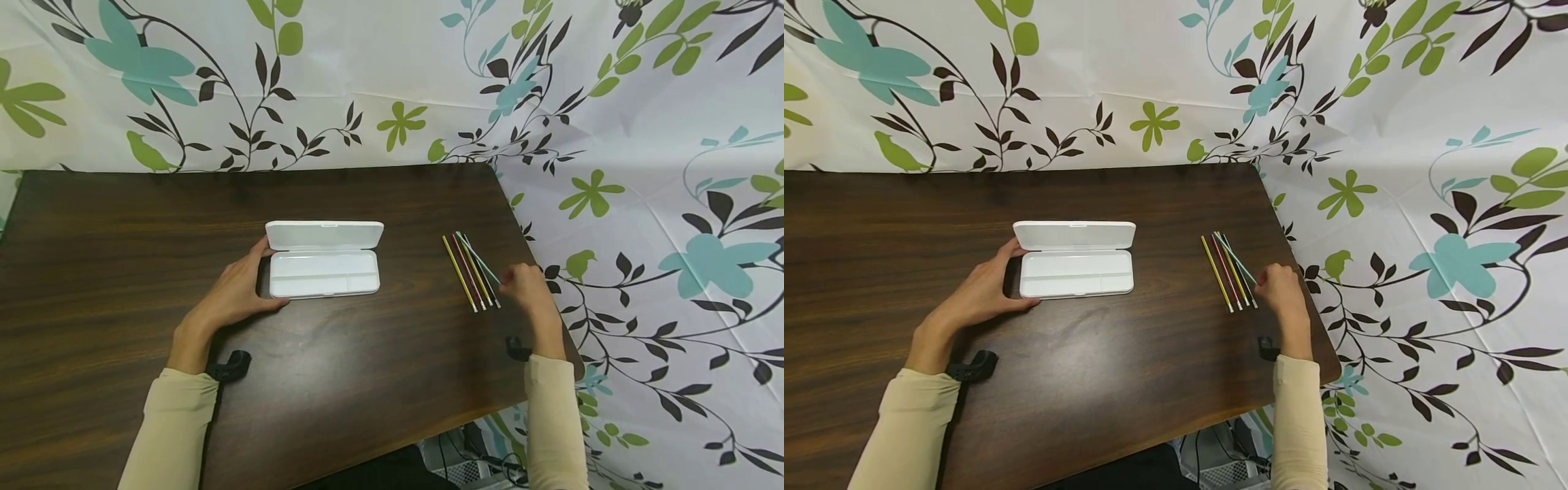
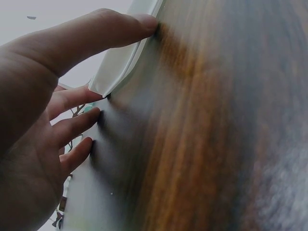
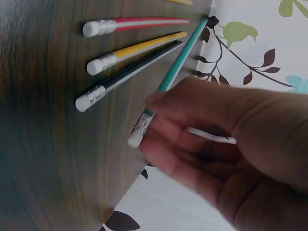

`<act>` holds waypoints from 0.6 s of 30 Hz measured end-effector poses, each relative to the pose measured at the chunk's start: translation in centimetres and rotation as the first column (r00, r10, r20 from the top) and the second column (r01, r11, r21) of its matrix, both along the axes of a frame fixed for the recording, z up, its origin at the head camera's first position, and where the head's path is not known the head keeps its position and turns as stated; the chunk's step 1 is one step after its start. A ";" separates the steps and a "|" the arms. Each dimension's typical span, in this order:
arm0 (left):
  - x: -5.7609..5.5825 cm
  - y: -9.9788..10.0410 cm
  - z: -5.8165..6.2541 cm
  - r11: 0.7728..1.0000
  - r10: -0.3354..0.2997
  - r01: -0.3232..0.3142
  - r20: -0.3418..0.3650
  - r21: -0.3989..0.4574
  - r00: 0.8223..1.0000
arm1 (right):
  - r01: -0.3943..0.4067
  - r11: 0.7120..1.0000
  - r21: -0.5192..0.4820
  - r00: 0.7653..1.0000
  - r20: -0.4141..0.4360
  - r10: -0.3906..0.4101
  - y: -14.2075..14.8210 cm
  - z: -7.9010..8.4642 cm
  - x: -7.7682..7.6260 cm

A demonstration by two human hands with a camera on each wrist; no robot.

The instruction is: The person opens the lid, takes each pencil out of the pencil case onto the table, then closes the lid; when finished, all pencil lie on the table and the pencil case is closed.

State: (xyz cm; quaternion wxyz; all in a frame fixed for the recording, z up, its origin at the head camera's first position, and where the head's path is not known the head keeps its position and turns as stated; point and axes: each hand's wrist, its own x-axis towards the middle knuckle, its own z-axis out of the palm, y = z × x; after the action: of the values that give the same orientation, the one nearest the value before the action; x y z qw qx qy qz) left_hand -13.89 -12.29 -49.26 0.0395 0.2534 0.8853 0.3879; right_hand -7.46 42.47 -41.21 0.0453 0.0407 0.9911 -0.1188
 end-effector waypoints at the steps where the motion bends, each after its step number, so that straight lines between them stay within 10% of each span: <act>1: 0.0 0.0 0.0 1.000 -0.001 0.001 0.000 0.001 1.000 | 0.012 1.000 0.000 1.000 0.005 -0.012 0.1 0.0 0.1; 18: 0.1 0.0 0.2 1.000 0.002 -0.002 -0.001 0.011 1.000 | 0.102 0.995 -0.002 0.995 0.020 -0.102 0.2 -0.2 0.4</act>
State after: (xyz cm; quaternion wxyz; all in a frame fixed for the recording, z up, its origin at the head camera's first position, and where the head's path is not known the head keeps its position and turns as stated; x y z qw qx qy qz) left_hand -13.80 -12.25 -49.11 0.0373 0.2531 0.8834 0.3926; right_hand -7.11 42.67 -41.40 0.0489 0.0923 0.9870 -0.1219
